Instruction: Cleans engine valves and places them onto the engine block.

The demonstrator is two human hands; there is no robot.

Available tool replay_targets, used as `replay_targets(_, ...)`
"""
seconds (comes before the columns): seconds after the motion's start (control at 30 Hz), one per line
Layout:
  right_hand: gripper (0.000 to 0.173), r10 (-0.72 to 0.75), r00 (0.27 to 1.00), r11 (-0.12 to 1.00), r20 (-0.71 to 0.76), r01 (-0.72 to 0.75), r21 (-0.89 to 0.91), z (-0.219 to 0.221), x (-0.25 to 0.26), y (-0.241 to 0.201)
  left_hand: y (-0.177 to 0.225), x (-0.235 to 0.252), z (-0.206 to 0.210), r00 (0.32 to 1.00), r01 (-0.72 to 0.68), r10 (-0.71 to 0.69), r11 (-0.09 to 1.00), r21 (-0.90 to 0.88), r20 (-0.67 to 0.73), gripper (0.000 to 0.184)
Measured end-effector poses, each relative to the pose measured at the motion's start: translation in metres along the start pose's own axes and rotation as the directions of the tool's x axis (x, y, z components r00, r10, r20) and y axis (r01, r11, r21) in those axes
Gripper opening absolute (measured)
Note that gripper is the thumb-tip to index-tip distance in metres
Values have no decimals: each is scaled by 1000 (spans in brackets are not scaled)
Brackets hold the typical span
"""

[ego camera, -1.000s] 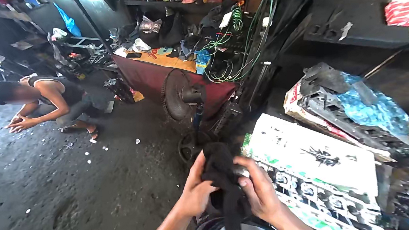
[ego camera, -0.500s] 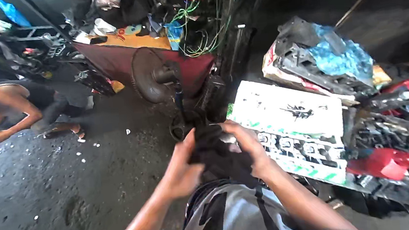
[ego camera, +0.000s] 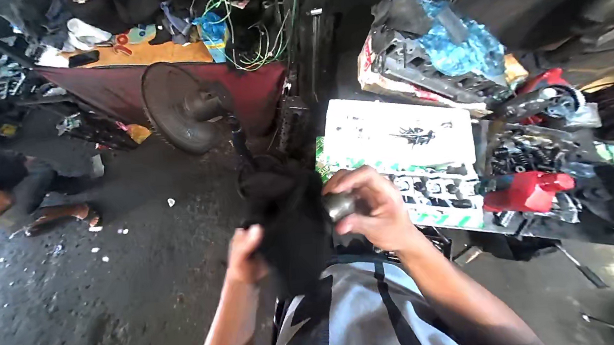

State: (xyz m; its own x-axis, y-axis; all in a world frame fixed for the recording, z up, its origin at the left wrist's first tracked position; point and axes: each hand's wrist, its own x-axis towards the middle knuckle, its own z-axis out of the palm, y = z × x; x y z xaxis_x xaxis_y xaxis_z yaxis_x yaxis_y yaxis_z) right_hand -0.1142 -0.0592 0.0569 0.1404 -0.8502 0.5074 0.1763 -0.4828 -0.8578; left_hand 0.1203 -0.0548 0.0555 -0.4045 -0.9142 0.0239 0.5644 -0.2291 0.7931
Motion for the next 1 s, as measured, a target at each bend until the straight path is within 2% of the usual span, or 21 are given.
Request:
replay_targets(0.03,35,-21,999,973,27,27,-227,5,0,-3,-6,10,12,994,-70,57,989,131,97,31)
replay_targets(0.1,31,-26,998,782,60,58,-621,12,-1,-15,-16,25,24,975,-189,133,916,353,178,34)
replay_targets(0.17,28,-14,999,596,51,49,-801,14,0,-26,-17,36,28,961,-265,172,802,535,218,40)
replay_targets(0.2,27,-3,998,544,57,50,-837,13,1,-30,-17,38,28,959,-274,172,764,584,224,41)
replay_targets(0.23,27,11,997,529,74,57,-847,10,1,-33,-19,39,28,963,-266,173,755,600,208,38)
replay_targets(0.3,27,23,993,602,113,76,-795,5,1,-32,-28,38,28,981,-191,181,834,517,70,19)
replay_targets(0.33,30,5,994,671,105,75,-738,5,1,-28,-31,39,27,987,-136,159,904,406,-22,15)
replay_targets(0.37,33,-23,996,734,83,73,-675,7,1,-21,-33,41,28,988,-69,104,958,278,-115,20)
replay_targets(0.43,35,-78,996,799,30,81,-596,9,1,-11,-35,42,29,969,70,-71,997,-14,-236,24)
replay_targets(0.5,36,-99,995,777,8,82,-624,8,1,-8,-40,37,20,966,154,-200,954,-257,-164,22)
replay_targets(0.53,35,-95,995,740,22,86,-667,7,1,-8,-41,34,17,974,169,-204,941,-292,-94,26)
replay_targets(0.57,32,-91,994,685,56,103,-721,6,1,-7,-41,32,16,986,147,-159,966,-212,-41,31)
replay_targets(0.6,26,-77,992,625,99,126,-770,7,1,-7,-40,32,18,998,60,-60,998,-9,-2,37)
replay_targets(0.67,10,-65,984,525,163,173,-833,13,1,-6,-42,36,27,994,-111,110,934,338,22,39)
replay_targets(0.73,5,-95,981,491,169,194,-850,16,0,-2,-47,42,31,981,-180,195,878,444,12,33)
replay_targets(0.8,11,-134,982,510,133,184,-840,14,-2,6,-51,45,31,966,-231,259,845,482,9,24)
replay_targets(0.87,18,-159,985,579,64,146,-802,12,-7,15,-55,44,33,953,-231,298,817,528,-44,12)
replay_targets(0.93,24,-132,991,693,1,93,-715,9,-13,22,-57,44,35,953,-170,277,826,537,-123,11)
replay_targets(1.0,29,-56,997,808,-44,19,-589,7,-19,23,-55,43,39,951,-69,193,892,446,-240,13)
